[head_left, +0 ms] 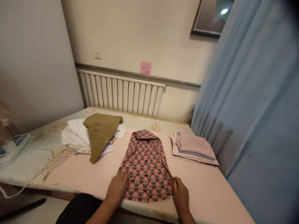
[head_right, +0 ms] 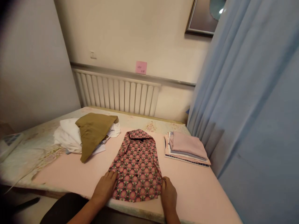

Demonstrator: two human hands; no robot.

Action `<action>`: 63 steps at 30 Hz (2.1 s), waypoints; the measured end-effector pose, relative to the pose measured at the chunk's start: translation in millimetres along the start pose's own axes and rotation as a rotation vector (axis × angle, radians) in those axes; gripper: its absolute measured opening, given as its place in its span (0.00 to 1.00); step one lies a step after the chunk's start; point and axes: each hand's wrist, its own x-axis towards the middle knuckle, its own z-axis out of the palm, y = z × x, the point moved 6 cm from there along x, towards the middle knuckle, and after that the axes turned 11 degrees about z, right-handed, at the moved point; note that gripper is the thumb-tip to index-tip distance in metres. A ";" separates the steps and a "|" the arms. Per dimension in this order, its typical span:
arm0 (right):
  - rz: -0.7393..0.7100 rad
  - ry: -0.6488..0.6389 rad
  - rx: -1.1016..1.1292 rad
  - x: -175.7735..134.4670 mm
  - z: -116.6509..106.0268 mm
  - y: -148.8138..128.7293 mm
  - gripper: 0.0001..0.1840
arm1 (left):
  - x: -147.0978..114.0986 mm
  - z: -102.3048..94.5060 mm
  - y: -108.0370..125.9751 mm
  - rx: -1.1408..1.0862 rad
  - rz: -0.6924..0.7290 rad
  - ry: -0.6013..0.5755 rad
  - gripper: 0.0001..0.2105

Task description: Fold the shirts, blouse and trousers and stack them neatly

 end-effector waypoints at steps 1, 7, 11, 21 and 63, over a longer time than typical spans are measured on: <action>-0.001 0.001 -0.008 0.3 0.1 -0.1 0.20 | 2.1 -0.1 -0.8 0.023 0.008 -0.005 0.16; 0.006 0.014 -0.033 1.2 -0.5 -0.9 0.19 | 5.0 -16.3 -5.3 0.002 0.002 0.027 0.15; -0.003 0.027 -0.032 -0.1 -1.6 -2.1 0.19 | 0.8 -28.0 4.6 -0.038 0.108 0.154 0.13; 0.033 -0.018 0.049 -0.9 -2.7 -3.4 0.16 | -12.2 12.8 1.6 -0.105 0.165 0.213 0.12; -0.210 0.204 -0.185 -31.1 -10.7 -22.0 0.11 | -36.2 10.6 -25.5 -0.091 0.003 0.505 0.13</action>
